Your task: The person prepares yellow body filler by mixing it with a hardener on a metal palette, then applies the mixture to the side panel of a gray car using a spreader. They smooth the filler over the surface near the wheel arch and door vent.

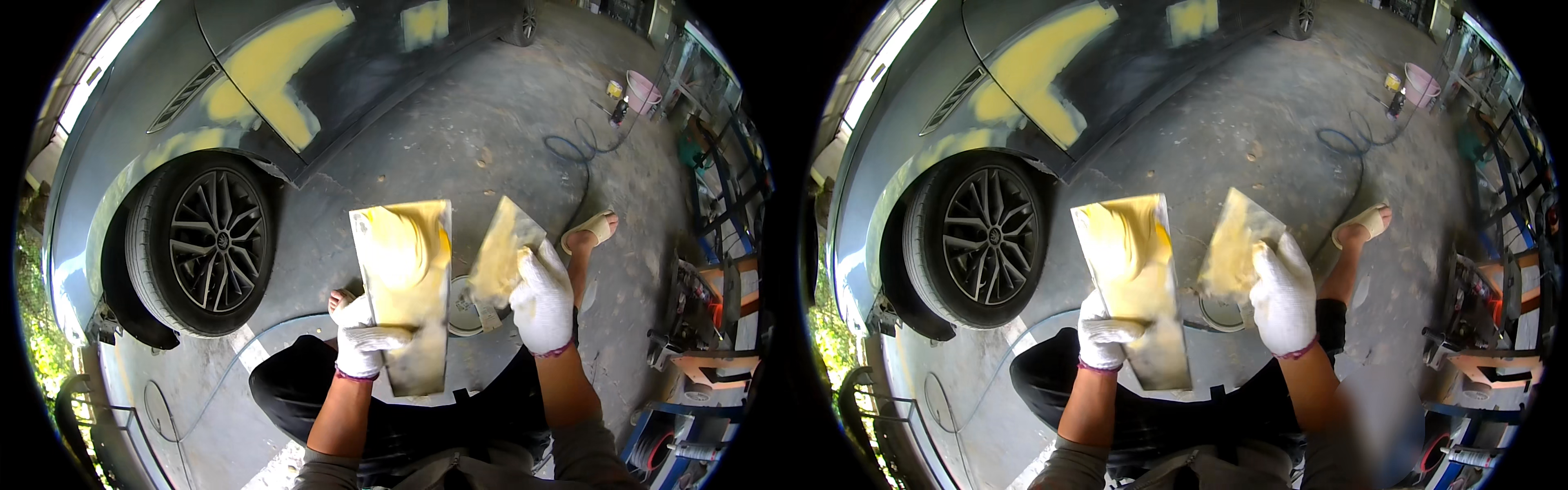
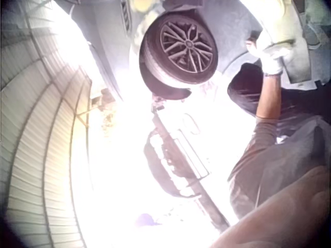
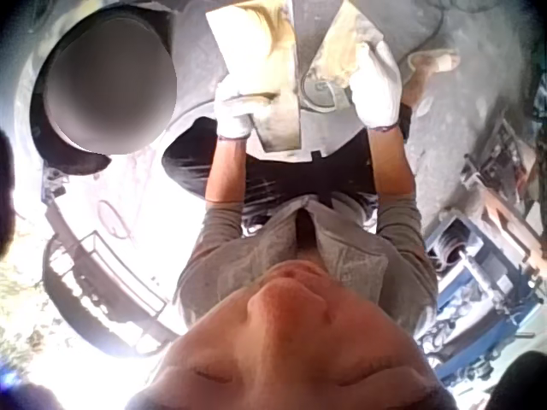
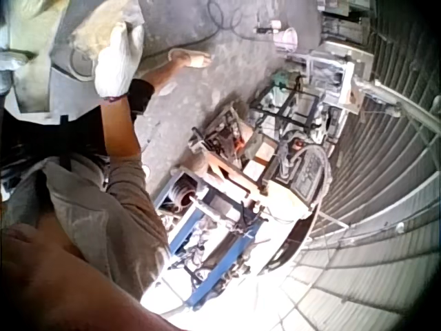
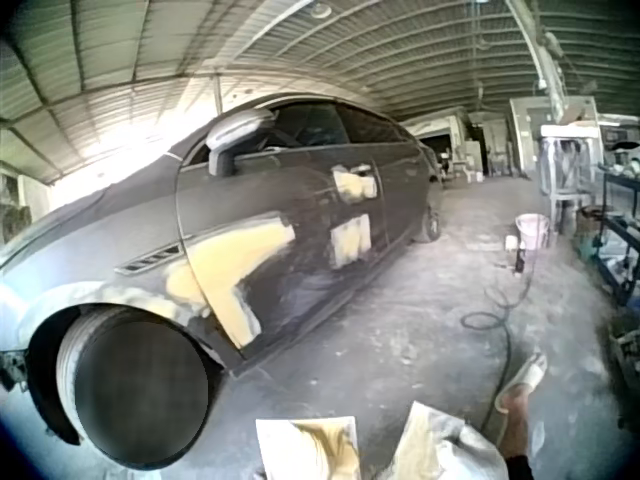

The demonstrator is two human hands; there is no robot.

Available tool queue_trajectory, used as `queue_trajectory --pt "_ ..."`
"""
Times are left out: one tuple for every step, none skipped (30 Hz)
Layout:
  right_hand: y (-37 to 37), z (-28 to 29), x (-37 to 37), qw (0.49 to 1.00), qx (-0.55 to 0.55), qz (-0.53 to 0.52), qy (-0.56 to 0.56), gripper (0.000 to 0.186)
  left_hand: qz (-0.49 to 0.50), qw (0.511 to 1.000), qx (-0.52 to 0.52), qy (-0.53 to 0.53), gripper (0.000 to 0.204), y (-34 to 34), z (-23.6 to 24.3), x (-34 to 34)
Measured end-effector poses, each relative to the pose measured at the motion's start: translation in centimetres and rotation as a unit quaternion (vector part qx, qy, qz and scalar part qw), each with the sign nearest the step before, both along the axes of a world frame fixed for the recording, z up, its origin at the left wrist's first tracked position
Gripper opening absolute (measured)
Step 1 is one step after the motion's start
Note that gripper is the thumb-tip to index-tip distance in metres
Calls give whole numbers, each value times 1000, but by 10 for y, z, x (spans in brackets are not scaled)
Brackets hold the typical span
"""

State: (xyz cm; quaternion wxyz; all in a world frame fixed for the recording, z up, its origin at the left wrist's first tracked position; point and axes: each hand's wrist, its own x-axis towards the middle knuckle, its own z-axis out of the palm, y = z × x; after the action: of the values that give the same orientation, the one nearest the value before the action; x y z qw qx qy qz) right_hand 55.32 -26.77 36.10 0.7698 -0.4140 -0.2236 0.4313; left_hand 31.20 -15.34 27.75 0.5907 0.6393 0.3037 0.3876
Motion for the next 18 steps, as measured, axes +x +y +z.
queue_trajectory --pt "-6 -4 -1 1000 -19 1 11 31 18 1000 7 -18 49 -8 11 10" --pt "-10 -10 -4 999 -35 5 26 30 19 997 -27 -76 50 -16 32 20" --pt "-12 -12 -13 997 -50 6 60 28 25 992 -44 -117 52 -24 48 29" --pt "-11 -17 -28 995 -63 5 76 25 25 989 -44 -141 54 -33 62 34" --pt "-10 -21 -40 994 -70 3 80 23 45 990 -23 -131 47 -39 66 38" --pt "-6 -28 -49 994 -75 -5 79 21 55 993 13 -103 40 -44 68 42" --pt "-3 -33 -51 993 -82 -6 82 21 58 995 52 -70 33 -49 69 44" --pt "1 -36 -53 992 -88 -7 86 21 57 993 92 -34 27 -52 67 43" --pt "2 -34 -49 995 -65 0 82 22 41 987 152 8 30 -50 62 40" --pt "6 -24 -44 996 -44 7 77 23 29 976 212 46 34 -48 57 36" --pt "9 -15 -39 997 -22 12 72 24 18 959 271 78 38 -45 54 33" --pt "13 -9 -35 997 -5 -5 76 27 5 955 278 101 38 -47 54 33" --pt "16 -5 -29 999 -11 -14 39 28 1 948 298 110 40 -45 53 33" --pt "18 -2 -24 1000 -17 -22 3 29 -5 941 318 120 42 -44 52 34" --pt "19 0 -20 999 -23 -29 -34 31 -12 932 338 128 44 -43 51 35" --pt "19 1 -18 999 -18 -16 -31 31 -11 929 345 136 45 -43 51 36" --pt "17 1 -17 998 -28 -12 -52 30 -9 929 347 126 47 -42 51 39" --pt "16 0 -15 997 -38 -7 -73 29 -8 930 350 116 49 -42 49 43"
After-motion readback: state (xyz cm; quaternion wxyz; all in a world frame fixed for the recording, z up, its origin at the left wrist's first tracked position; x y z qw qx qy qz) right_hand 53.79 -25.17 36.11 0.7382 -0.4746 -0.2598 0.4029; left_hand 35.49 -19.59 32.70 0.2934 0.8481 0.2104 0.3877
